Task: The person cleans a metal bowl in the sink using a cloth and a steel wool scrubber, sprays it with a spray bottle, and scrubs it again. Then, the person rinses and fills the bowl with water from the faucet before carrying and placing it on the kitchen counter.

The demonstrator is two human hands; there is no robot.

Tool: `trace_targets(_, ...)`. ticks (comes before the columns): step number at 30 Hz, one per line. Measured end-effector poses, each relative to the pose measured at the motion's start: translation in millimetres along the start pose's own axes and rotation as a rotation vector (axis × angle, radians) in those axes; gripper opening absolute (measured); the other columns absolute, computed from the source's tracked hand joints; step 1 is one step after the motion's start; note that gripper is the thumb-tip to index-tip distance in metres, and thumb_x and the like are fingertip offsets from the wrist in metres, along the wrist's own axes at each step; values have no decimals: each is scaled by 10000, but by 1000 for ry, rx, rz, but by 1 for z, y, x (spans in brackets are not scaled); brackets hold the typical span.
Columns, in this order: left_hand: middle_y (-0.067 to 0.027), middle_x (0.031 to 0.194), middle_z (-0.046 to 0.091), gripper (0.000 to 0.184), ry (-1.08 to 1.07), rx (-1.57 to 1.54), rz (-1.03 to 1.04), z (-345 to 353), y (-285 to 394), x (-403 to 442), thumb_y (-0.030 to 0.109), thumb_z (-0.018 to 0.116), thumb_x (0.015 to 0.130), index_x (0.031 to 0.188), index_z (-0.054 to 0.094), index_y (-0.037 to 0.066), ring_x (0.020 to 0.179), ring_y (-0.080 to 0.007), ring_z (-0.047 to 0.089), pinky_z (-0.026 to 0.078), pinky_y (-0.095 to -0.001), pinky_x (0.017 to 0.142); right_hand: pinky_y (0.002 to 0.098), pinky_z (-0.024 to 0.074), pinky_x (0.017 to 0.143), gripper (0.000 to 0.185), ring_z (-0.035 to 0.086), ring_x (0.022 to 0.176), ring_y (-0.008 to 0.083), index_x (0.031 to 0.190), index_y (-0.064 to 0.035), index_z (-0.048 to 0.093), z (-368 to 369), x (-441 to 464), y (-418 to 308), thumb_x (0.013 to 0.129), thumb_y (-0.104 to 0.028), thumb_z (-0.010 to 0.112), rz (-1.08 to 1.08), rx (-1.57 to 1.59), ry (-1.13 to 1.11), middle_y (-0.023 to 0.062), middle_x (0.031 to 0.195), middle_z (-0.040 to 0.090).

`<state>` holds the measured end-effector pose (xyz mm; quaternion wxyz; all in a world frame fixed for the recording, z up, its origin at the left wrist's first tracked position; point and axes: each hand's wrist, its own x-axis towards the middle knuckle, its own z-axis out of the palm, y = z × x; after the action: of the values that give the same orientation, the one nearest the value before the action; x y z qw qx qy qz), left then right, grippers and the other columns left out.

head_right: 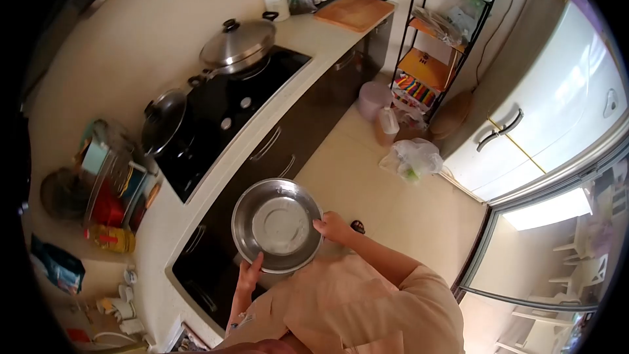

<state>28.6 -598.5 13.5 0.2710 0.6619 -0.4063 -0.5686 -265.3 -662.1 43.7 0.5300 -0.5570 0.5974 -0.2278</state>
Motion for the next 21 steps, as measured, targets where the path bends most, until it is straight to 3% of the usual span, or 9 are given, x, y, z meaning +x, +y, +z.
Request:
trace_targets(1,-7,763,562,321,3,-96,99,18,9,18,289,567,837,934,594,-16,686,-80,487,396,-248,566,377,445,523,449,563,484,290,584,70,544,-19,14,4,795,-323,493,-26,-34,56,195,494,515)
trace_targets(4,-10,899,561,339,-48,-121,113,58,39,66,260,559,845,1048,558,-11,810,-88,488,402,-252,661,381,462,550,439,582,495,295,578,65,561,-62,43,21,790,-313,494,-71,-100,210,184,494,533)
trace_targets(5,-18,1010,543,369,-102,-158,150,71,51,84,228,546,858,1138,506,-10,887,-102,483,402,-254,729,384,465,557,436,583,494,293,571,61,566,-76,56,26,789,-309,493,-92,-119,261,179,491,537)
trace_targets(8,-35,1022,554,351,-119,-162,136,105,88,129,206,543,865,1136,510,-14,903,-119,498,406,-261,759,393,468,571,426,584,507,303,578,61,571,-132,93,31,790,-300,491,-26,-130,243,190,502,537)
trace_targets(9,-47,1031,561,333,-107,-273,256,123,96,146,186,541,867,1124,515,-24,936,-130,502,404,-268,785,396,468,574,422,583,515,310,584,63,572,-151,103,31,791,-296,491,22,-124,204,198,509,536)
trace_targets(12,-53,1041,564,330,-177,-122,181,144,132,194,186,544,865,1115,522,-29,965,-134,499,397,-271,811,406,460,562,422,583,537,327,598,71,566,-194,139,39,790,-297,497,20,-131,309,221,521,522)
trace_targets(19,-33,905,602,262,-266,-12,337,193,232,318,186,558,854,1030,578,-7,808,-120,539,426,-260,672,411,414,520,418,557,527,298,636,99,529,-294,218,21,781,-292,504,155,74,338,233,539,504)
trace_targets(21,-33,874,606,245,-301,7,287,202,271,351,187,555,856,1001,589,-7,773,-122,544,430,-267,643,394,409,504,424,545,510,262,622,92,528,-318,246,23,783,-299,504,185,56,393,202,515,501)
